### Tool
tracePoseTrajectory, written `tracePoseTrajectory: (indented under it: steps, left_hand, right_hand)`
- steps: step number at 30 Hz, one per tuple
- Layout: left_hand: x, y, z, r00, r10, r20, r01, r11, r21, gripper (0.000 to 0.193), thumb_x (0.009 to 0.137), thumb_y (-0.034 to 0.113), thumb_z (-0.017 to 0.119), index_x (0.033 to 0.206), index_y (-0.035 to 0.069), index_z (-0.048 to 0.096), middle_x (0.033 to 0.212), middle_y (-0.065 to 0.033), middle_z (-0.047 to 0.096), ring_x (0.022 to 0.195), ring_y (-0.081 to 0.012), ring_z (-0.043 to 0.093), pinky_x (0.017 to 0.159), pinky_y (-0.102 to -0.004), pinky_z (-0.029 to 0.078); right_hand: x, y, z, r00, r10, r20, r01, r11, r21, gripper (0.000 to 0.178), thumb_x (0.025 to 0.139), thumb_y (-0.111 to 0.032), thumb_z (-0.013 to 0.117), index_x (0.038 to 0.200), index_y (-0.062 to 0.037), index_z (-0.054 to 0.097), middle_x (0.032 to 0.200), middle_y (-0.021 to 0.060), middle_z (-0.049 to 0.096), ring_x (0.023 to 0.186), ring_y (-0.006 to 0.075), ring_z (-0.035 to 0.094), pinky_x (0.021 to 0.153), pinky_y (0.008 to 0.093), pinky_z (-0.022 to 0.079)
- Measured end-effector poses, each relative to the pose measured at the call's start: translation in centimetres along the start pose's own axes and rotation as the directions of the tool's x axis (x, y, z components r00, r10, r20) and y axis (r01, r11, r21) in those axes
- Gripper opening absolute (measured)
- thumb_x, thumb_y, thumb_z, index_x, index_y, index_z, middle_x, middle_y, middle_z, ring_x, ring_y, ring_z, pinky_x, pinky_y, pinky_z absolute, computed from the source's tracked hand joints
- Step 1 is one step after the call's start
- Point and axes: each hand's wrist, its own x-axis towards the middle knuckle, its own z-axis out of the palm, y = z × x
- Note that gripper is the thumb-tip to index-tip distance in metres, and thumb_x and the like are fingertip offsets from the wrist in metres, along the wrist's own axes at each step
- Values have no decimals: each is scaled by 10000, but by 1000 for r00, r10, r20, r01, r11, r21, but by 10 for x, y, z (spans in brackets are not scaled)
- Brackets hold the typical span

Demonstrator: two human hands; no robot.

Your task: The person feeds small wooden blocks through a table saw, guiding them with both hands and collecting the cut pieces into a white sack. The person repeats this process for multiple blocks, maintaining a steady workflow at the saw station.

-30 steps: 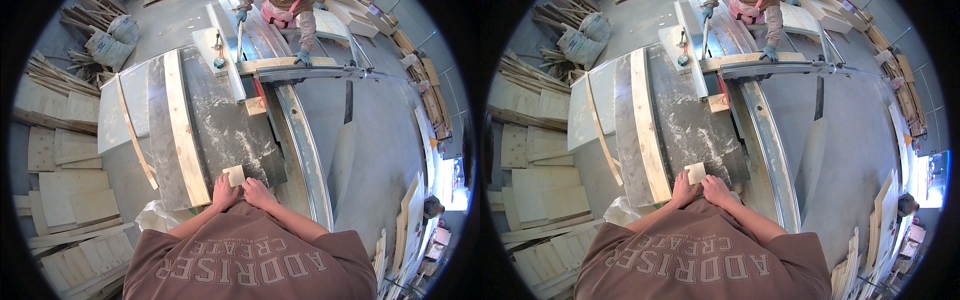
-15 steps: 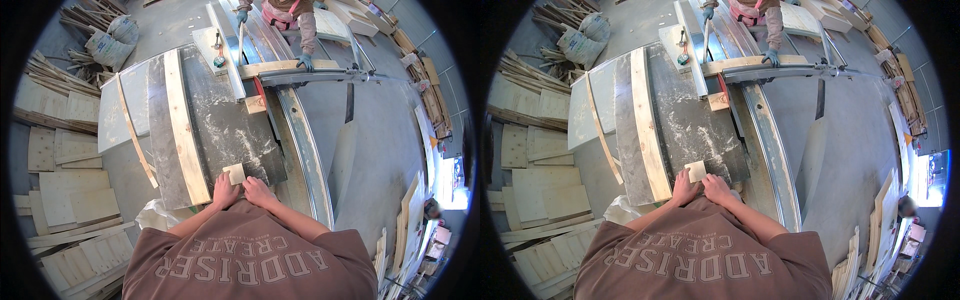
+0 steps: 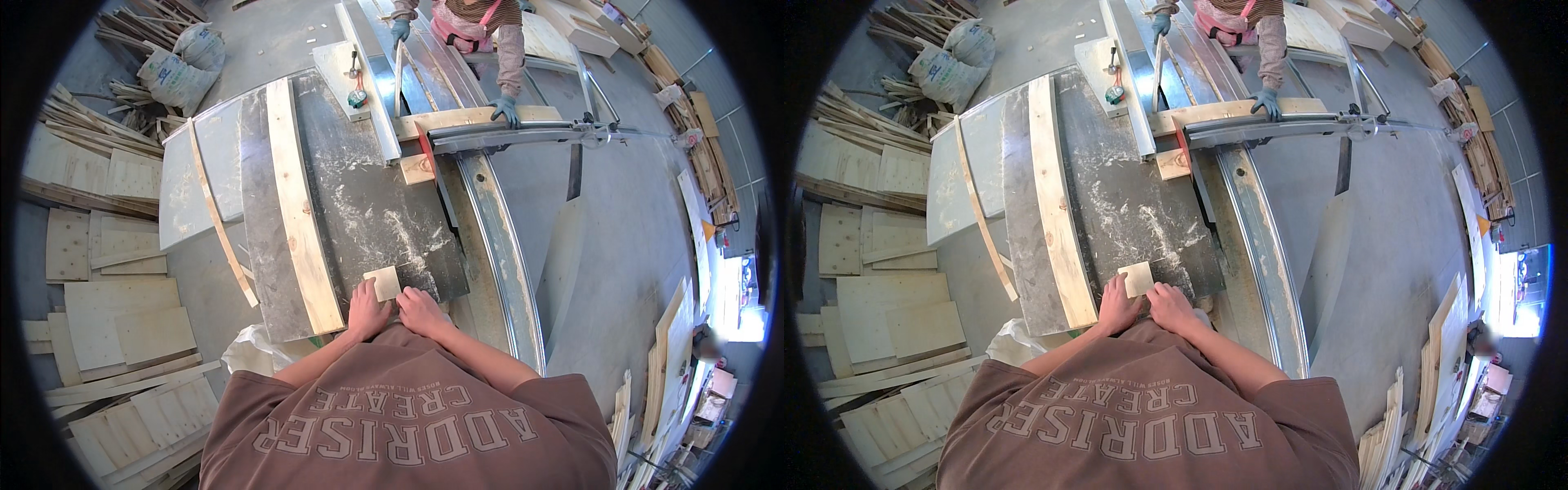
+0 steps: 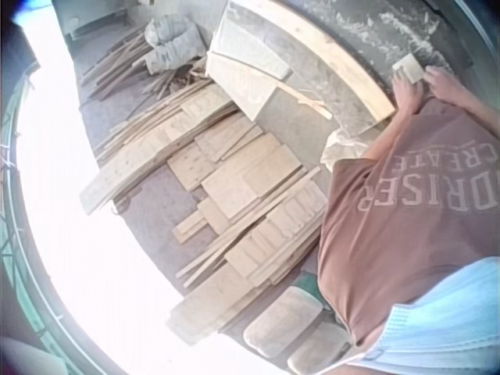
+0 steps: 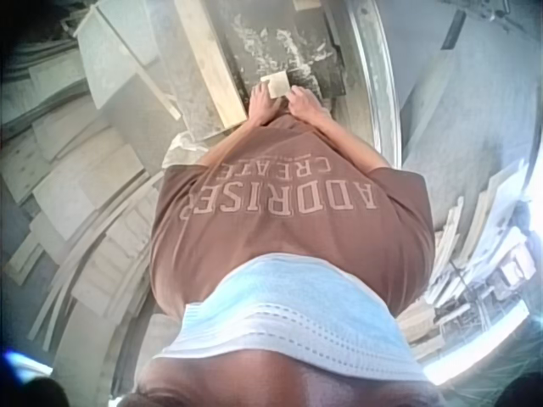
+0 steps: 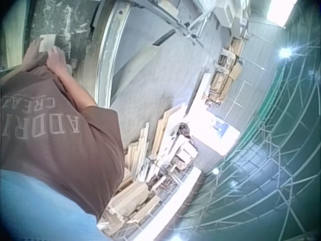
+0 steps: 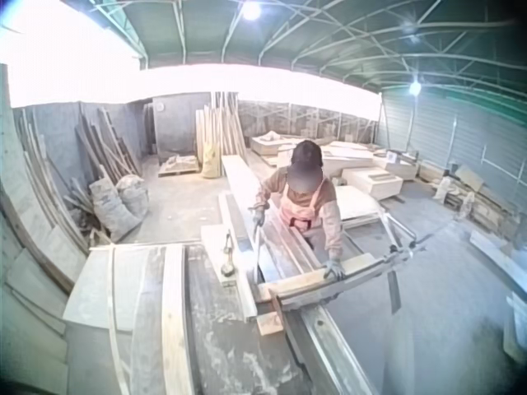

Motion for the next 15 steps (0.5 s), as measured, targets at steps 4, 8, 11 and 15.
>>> tracePoseTrajectory:
  steps: [4, 8, 11, 15]
  left_hand:
    - [1, 0, 0, 1000, 2, 6, -2, 1000, 2, 813, 881, 221, 809, 1533, -56, 410, 1461, -322, 525, 1364, -501, 507, 1170, -540, 438]
    - [3, -1, 0, 1000, -8, 15, 8, 1000, -8, 812, 878, 217, 809, 1530, -59, 411, 1466, -321, 523, 1369, -502, 502, 1171, -541, 437]
    - [3, -2, 2, 1000, 0, 11, 0, 1000, 2, 810, 879, 226, 804, 1531, -53, 412, 1468, -313, 527, 1371, -496, 505, 1163, -539, 446]
    - [5, -1, 1, 1000, -5, 15, 5, 1000, -6, 806, 882, 235, 802, 1531, -50, 418, 1468, -311, 529, 1373, -493, 504, 1165, -538, 444]
  right_hand:
    - [1, 1, 1, 1000, 3, -9, -3, 1000, 1, 142, 859, -104, 684, 982, -47, 641, 1031, 137, 625, 1017, 338, 651, 860, 488, 526]
    - [2, 2, 1, 1000, -8, -22, 8, 1000, -2, 133, 861, -103, 681, 973, -48, 634, 1022, 134, 619, 1009, 338, 648, 853, 488, 521]
    - [1, 2, 1, 999, -11, -30, 11, 1000, -4, 128, 864, -105, 679, 970, -50, 633, 1017, 133, 617, 1003, 336, 646, 849, 481, 518]
    - [2, 3, 1, 1000, 4, -21, -4, 1000, 8, 117, 869, -110, 679, 964, -58, 633, 1010, 130, 615, 1004, 338, 643, 857, 480, 512]
